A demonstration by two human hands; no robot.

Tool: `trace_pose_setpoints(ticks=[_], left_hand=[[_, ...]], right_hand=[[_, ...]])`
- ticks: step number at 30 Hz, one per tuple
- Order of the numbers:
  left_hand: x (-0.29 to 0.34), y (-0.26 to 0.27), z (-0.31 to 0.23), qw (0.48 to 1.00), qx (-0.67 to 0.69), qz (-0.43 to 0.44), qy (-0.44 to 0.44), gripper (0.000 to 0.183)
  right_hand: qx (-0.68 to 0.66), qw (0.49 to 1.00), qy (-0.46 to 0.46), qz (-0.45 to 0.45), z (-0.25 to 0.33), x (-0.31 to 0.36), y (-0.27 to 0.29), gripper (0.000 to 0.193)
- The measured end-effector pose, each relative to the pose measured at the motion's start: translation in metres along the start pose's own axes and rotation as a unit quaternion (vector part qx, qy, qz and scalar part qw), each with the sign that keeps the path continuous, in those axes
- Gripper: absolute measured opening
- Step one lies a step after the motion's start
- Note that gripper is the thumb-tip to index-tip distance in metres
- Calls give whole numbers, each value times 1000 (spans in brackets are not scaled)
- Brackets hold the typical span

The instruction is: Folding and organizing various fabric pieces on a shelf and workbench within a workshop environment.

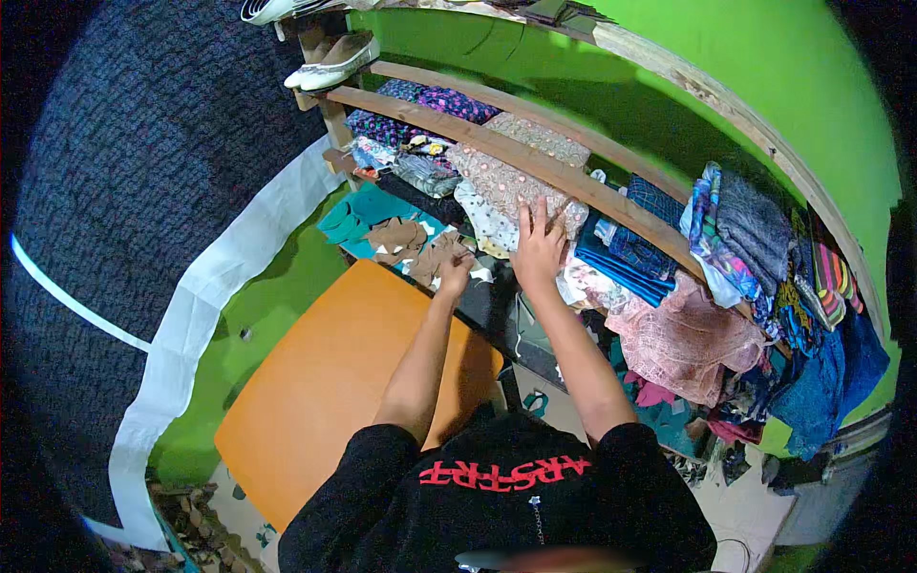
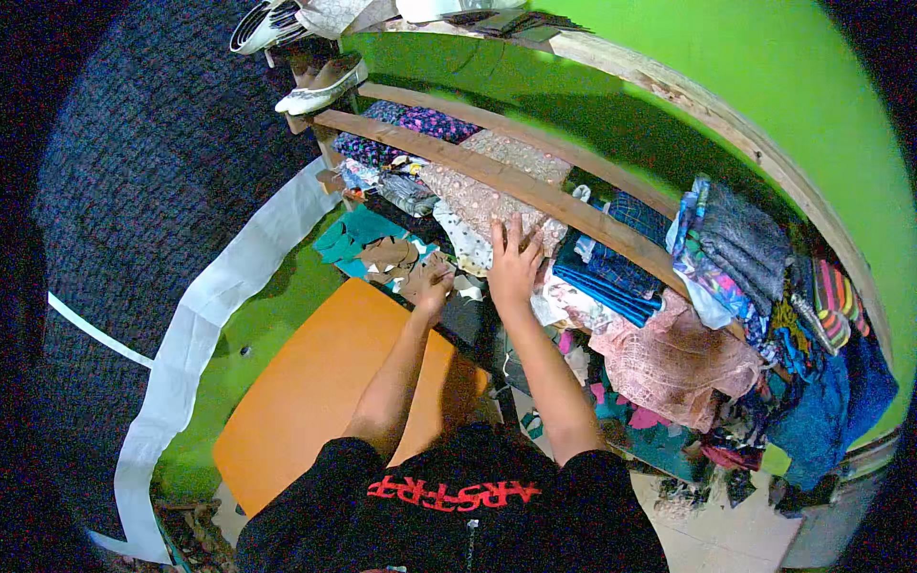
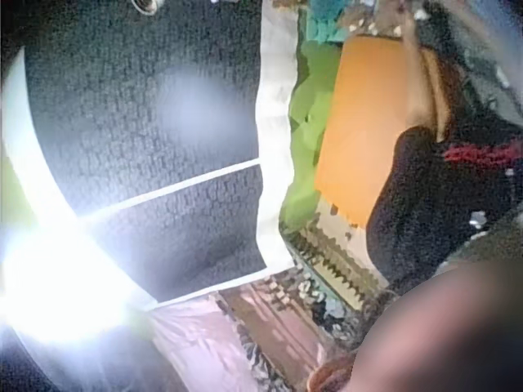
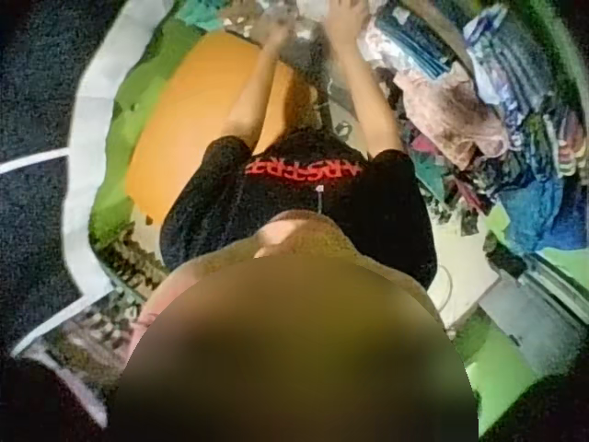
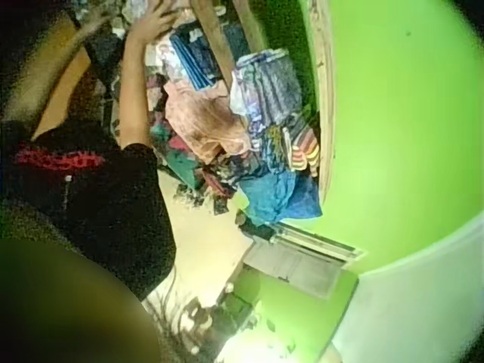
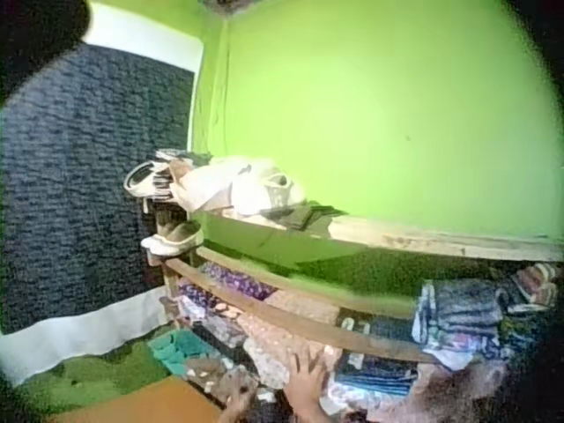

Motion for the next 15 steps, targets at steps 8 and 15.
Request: trace_pose_setpoints(ticks=[8, 15], left_hand=[[38, -57, -23, 986, 44, 115, 111, 53], [43, -51, -41, 976, 77, 176, 105, 53]], right_hand=[[-7, 996, 17, -92, -10, -2, 3, 72], [-23, 997, 6, -78, -3, 2, 9, 72]])
Point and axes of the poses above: each hand's wrist, its own x-axis away from the middle knuckle, its own y-axis out of the back of the hand, z = x × y, the point moved 10 cm from there along -x, towards the middle knuckle, and after that the axes turned 6 degrees about -z, right-handed, at the moved point
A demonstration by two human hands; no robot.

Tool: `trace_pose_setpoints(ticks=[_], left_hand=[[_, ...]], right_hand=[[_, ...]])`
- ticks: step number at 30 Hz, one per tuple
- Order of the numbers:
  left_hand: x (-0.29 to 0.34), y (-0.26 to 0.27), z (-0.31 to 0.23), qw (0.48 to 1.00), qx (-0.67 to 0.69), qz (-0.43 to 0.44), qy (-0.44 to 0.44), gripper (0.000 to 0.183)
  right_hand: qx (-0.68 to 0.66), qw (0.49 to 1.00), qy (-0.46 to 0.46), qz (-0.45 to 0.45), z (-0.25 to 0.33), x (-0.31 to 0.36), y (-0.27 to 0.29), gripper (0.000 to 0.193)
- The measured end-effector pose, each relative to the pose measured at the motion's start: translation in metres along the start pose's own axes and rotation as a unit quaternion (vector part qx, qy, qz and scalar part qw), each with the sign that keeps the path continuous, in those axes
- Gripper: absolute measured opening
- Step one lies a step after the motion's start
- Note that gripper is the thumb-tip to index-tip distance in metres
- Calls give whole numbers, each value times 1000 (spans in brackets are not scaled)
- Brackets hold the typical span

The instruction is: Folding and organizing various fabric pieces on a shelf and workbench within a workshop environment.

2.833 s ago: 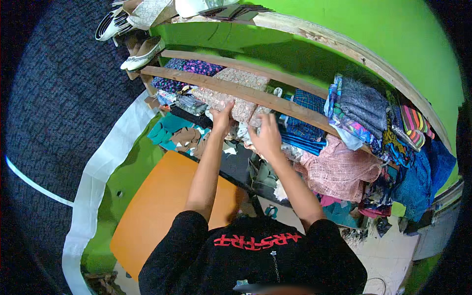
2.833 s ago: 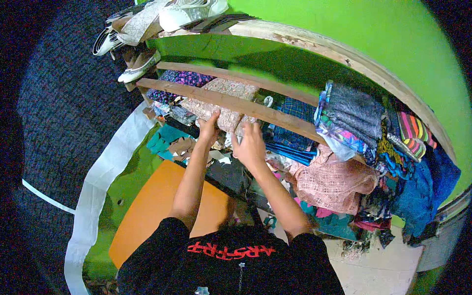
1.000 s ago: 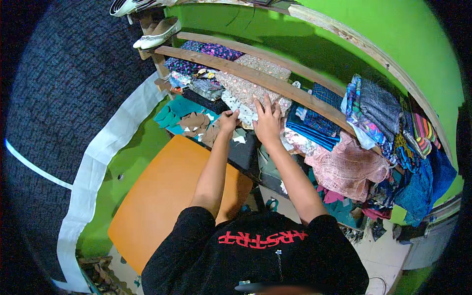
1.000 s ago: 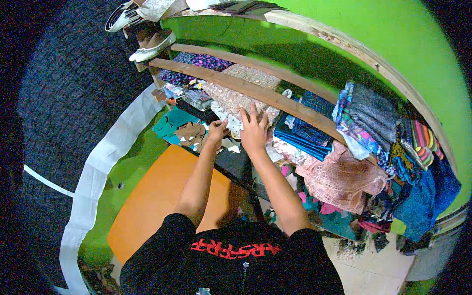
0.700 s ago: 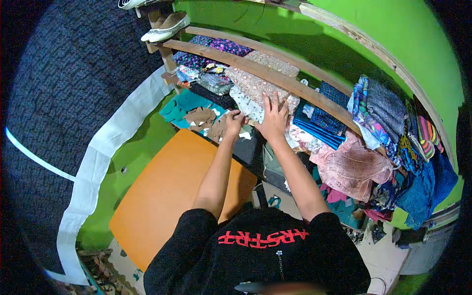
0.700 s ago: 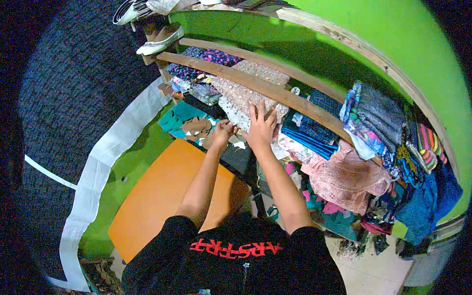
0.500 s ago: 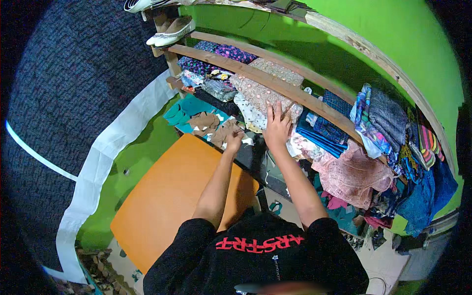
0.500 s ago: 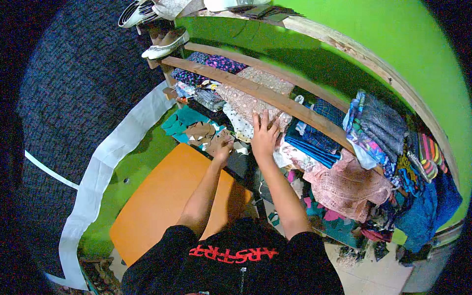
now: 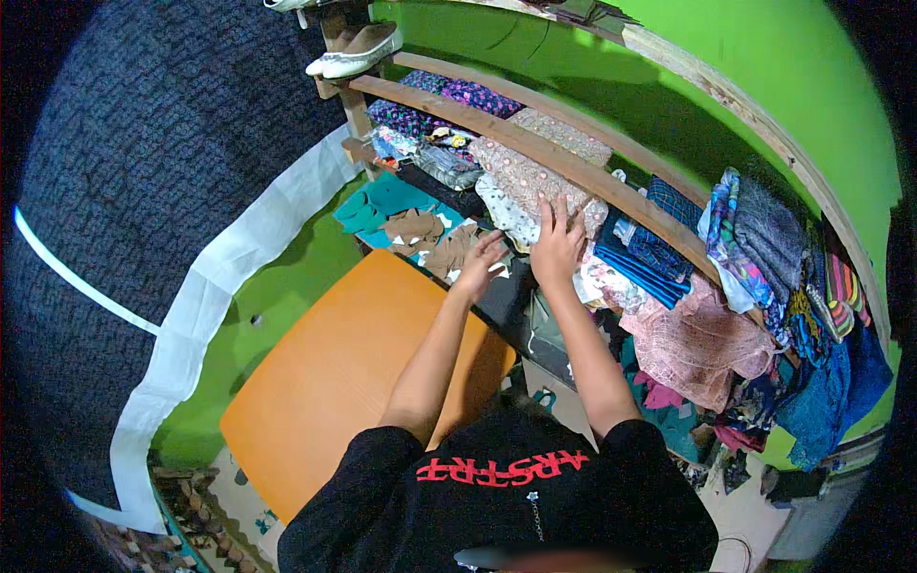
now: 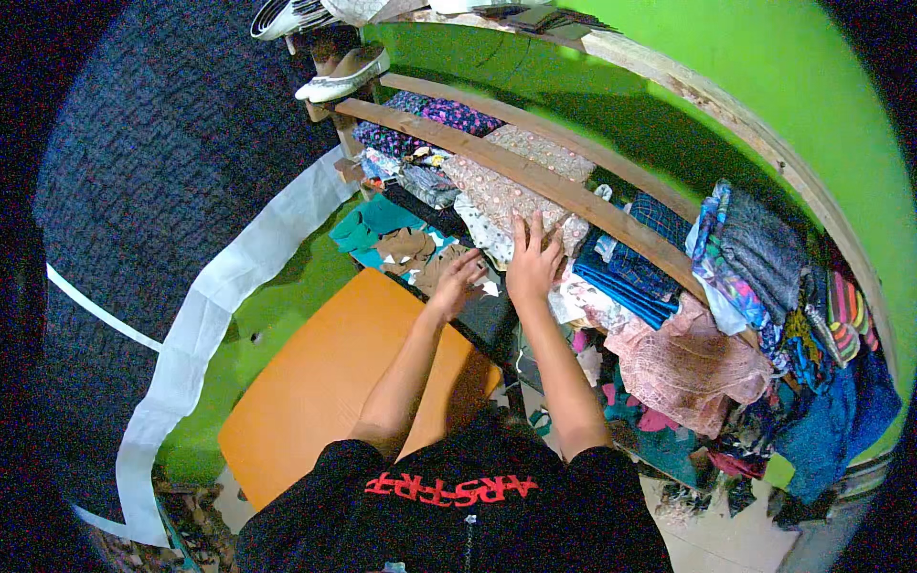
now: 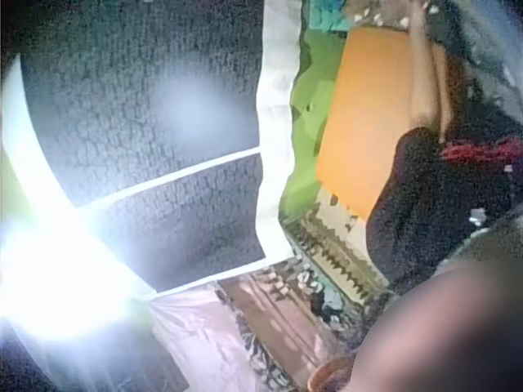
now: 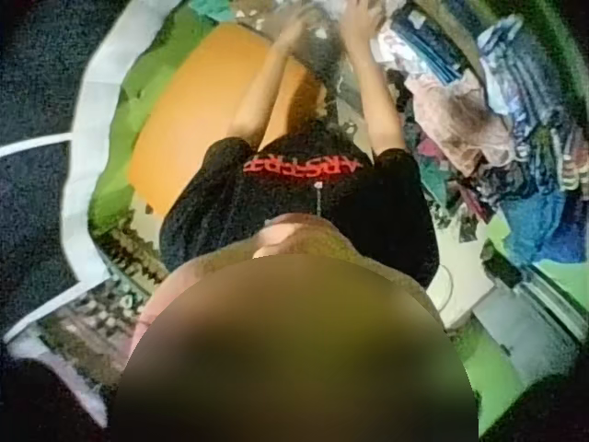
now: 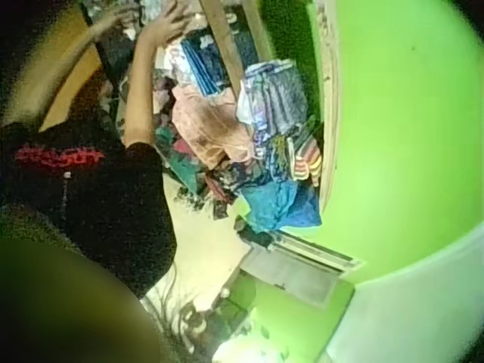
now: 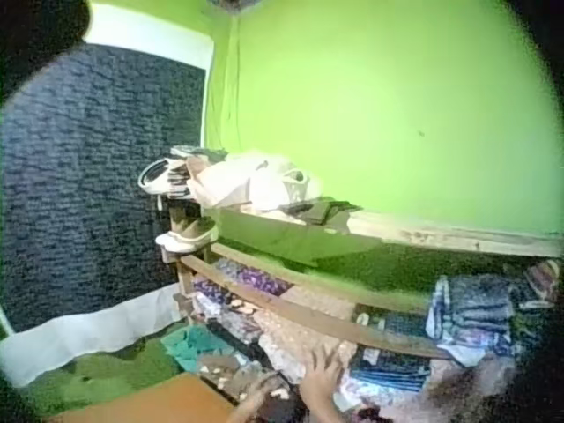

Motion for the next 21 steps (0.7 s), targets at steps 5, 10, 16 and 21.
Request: trace_pose_setpoints(ticks=[5, 10, 16, 21], left_hand=[[7, 23, -27, 999, 18, -41, 6, 43], [6, 32, -63, 996, 62, -11, -61, 39], [9, 98, -86, 992, 16, -109, -66, 32], [-15, 107, -120, 988, -27, -133, -75, 28]], right_hand=[[-48, 990, -47, 121, 37, 6, 33, 62], [-164, 941, 159, 249, 123, 35, 2, 48], [-279, 812, 244, 452, 181, 36, -39, 37], [-398, 886, 239, -2, 164, -76, 33, 17]])
Point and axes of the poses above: each hand's wrist, its own x-axis away from the middle knuckle, its own y-axis out of the back of the hand, z = x × y, the point moved 10 cm from there along -x, towards the middle knuckle, and after that the axes turned 6 degrees about -z, right-handed, at the moved point
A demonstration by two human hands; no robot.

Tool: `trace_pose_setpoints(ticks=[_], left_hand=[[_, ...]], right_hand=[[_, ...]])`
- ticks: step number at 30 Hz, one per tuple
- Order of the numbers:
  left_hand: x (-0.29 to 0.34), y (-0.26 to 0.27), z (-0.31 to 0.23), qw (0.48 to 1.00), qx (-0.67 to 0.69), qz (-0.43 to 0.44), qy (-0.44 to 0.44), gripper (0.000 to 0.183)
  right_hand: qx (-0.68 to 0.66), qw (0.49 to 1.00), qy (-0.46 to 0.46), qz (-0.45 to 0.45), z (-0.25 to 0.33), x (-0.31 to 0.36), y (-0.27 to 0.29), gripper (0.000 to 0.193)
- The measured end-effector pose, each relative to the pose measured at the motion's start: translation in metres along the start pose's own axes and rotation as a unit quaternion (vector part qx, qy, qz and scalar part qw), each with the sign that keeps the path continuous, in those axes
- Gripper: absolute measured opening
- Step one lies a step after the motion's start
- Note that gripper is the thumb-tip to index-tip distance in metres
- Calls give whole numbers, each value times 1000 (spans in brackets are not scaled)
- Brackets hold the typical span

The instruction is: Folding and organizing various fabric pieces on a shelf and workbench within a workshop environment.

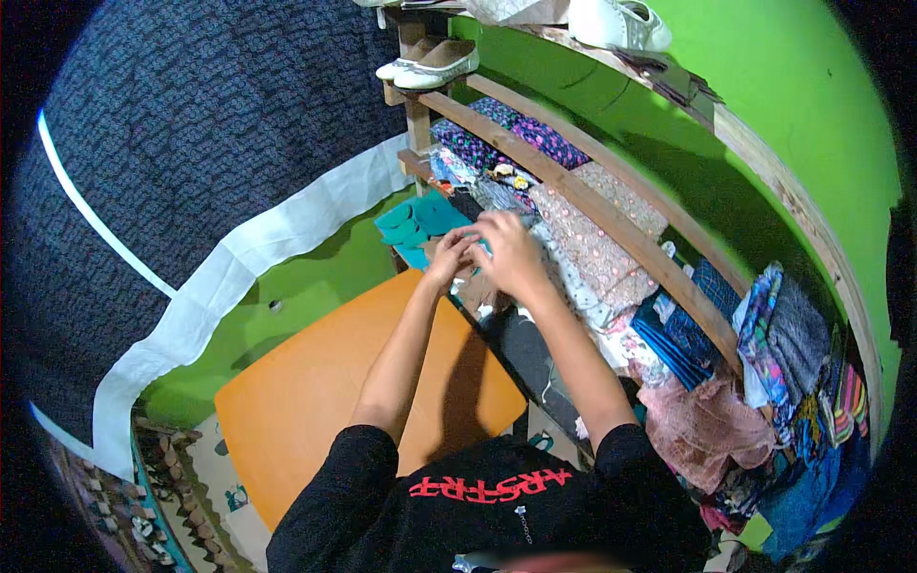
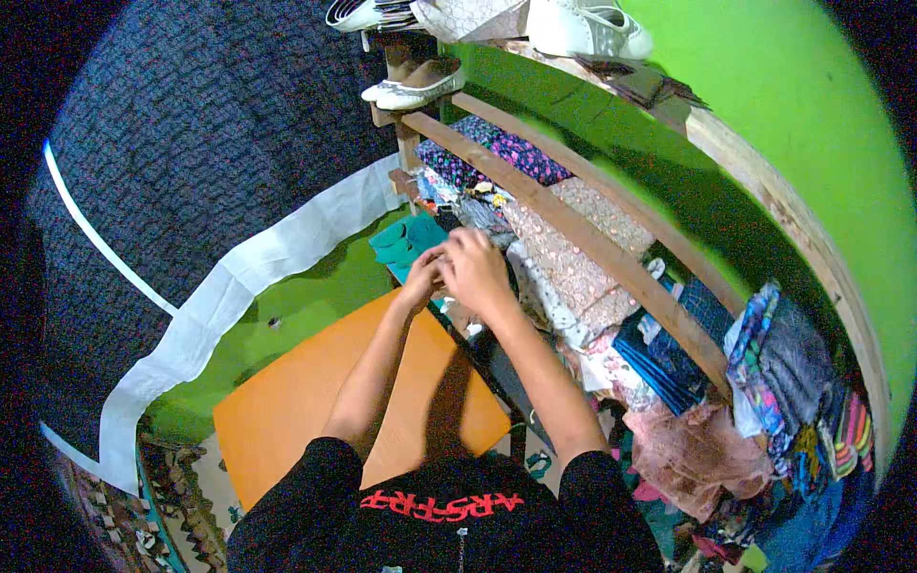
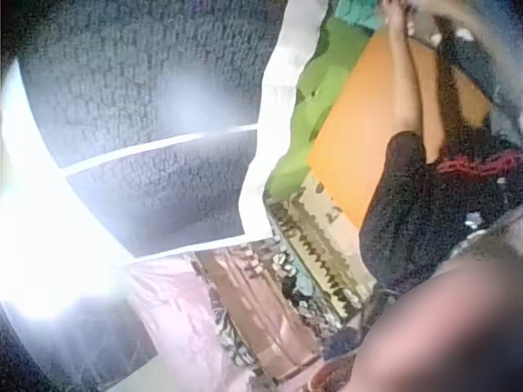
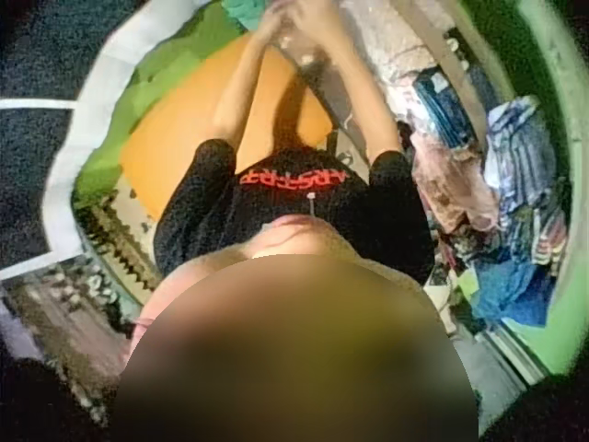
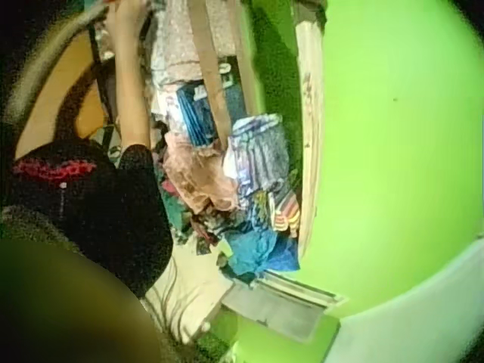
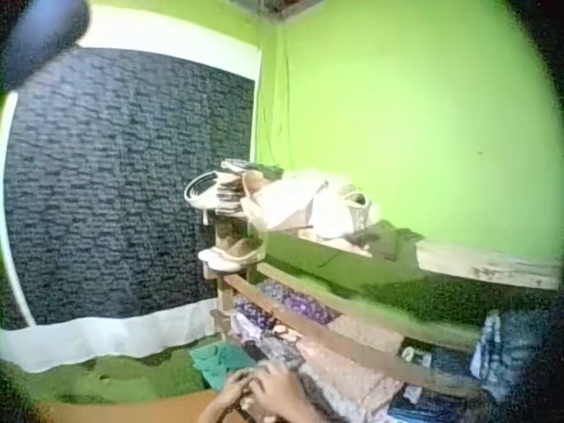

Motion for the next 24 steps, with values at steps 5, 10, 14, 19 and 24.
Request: trace_pose_setpoints(ticks=[5, 10, 14, 19, 24], left_hand=[[-44, -16, -81, 921, -222, -52, -316, 33], [-62, -67, -109, 796, -381, -50, -468, 47], [-97, -60, -92, 787, -498, -78, -355, 54], [-111, -52, -99, 679, -646, -96, -337, 52], [-118, -47, -100, 686, -640, -97, -334, 40]], right_hand=[[35, 994, -78, -69, -62, -77, 41, 18], [129, 962, -199, 132, -165, -99, 2, 50], [1, 872, -318, 373, -197, -72, -51, 69], [-101, 798, -457, 380, -226, -56, -50, 94], [-175, 750, -521, 367, -260, -27, -69, 102]])
Point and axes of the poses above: each hand's wrist, its own x-axis away from the middle knuckle, its own y-axis out of the back of the hand, z = x × y, the point moved 10 cm from there along -x, towards the middle knuckle, and after that the axes turned 6 degrees about -z, right-handed, at the moved point
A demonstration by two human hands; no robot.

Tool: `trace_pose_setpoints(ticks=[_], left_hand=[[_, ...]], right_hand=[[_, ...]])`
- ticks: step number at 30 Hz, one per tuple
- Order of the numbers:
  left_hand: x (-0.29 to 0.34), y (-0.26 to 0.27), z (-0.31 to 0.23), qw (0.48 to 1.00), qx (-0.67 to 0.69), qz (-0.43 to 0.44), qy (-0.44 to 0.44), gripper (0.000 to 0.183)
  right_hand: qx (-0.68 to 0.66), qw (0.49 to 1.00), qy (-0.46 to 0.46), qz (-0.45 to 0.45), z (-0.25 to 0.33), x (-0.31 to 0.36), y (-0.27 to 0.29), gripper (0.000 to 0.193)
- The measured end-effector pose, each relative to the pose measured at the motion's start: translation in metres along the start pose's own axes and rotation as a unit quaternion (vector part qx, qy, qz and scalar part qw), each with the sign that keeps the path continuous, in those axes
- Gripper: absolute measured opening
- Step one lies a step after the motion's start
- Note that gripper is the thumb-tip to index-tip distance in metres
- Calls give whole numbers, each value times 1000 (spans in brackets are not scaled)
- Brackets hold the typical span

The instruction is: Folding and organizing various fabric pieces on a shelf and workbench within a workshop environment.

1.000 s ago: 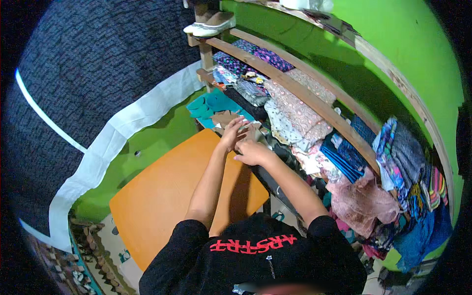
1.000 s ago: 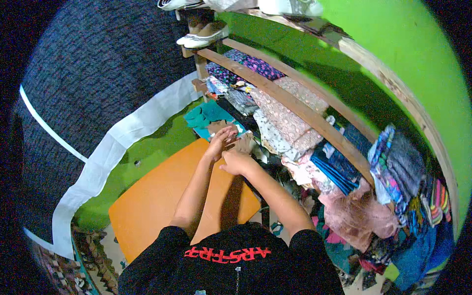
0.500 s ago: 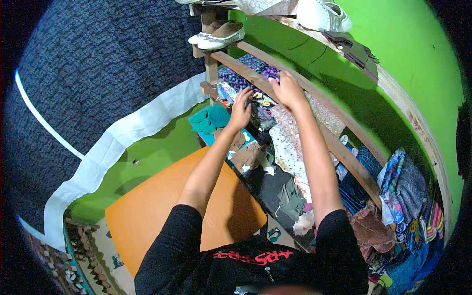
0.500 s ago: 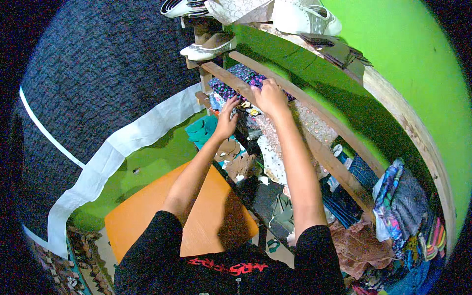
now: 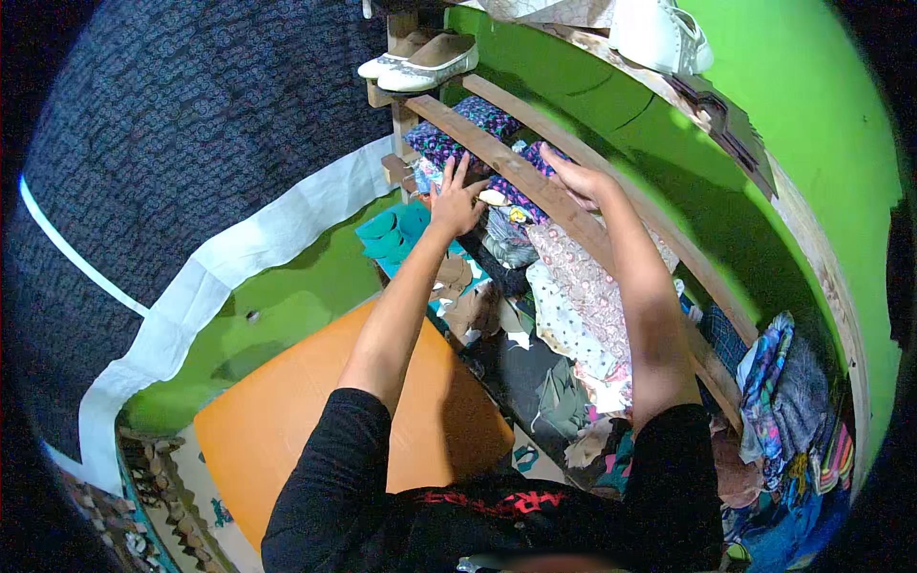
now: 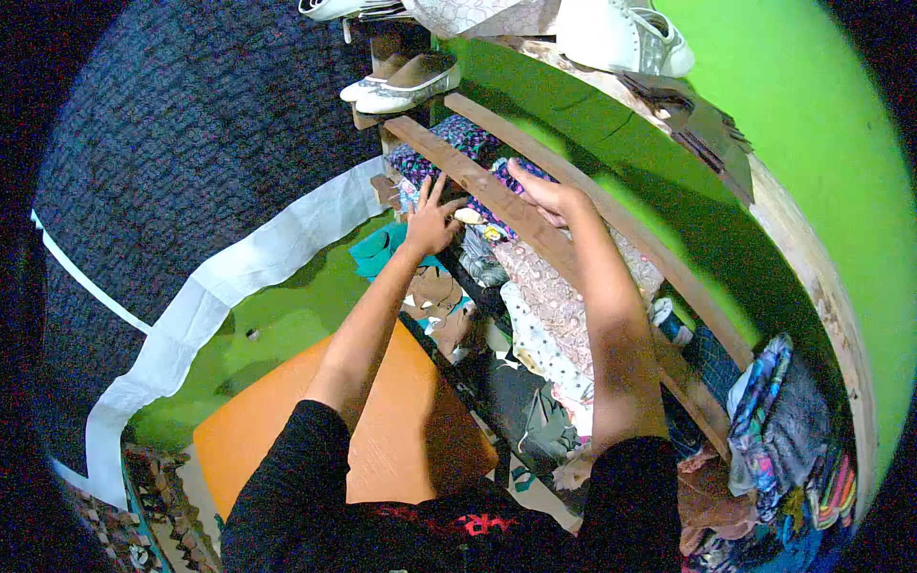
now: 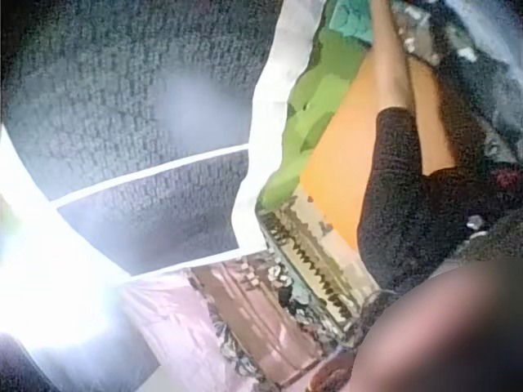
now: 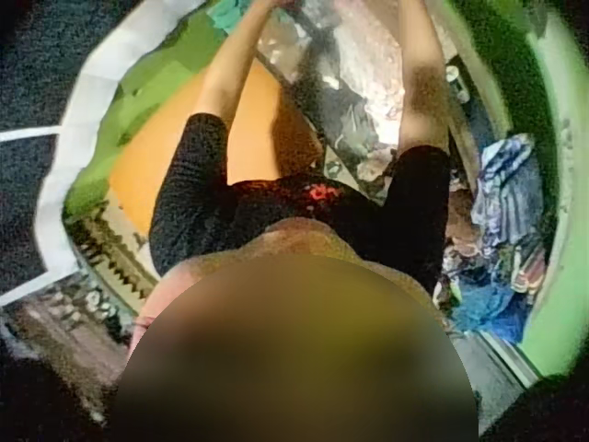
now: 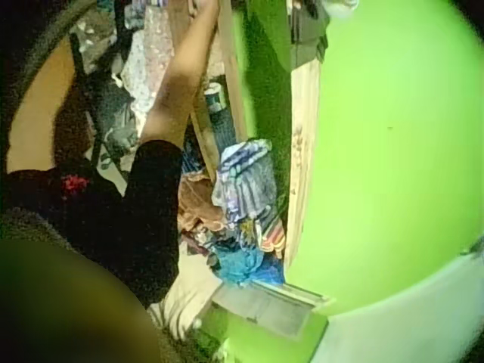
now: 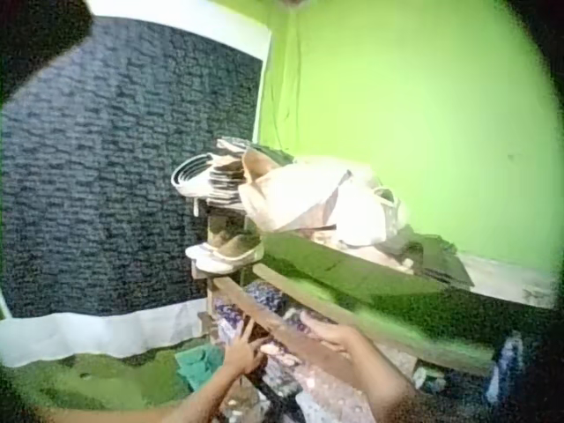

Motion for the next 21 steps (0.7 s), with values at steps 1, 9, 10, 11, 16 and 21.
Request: trace_pose_setpoints(ticks=[1, 9, 10, 11, 16, 21], left_hand=[[3, -1, 6, 1000, 11, -1, -1, 38], [15, -8, -24, 996, 23, -31, -80, 49], [17, -4, -18, 996, 50, -36, -61, 52], [19, 0, -12, 995, 76, -42, -43, 55], [19, 21, -23, 988, 128, -80, -13, 60], [34, 36, -29, 966, 193, -172, 28, 55]], right_hand=[[2, 1000, 2, 6, 10, 7, -8, 102], [97, 990, 96, -33, 27, 8, 9, 76], [98, 990, 99, -27, 31, 7, 10, 76], [73, 991, 104, -28, 36, 5, 11, 67], [72, 923, 295, -237, 62, 10, 57, 23], [162, 889, 379, -198, 70, 22, 29, 61]])
Point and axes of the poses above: each hand's wrist, its own x-axis away from the middle knuckle, its own y-axis out of the back of the hand, z = x × y, the point moved 10 cm from there along -x, towards the middle knuckle, and after that the axes turned 6 degrees about -z, right-handed, at the moved point
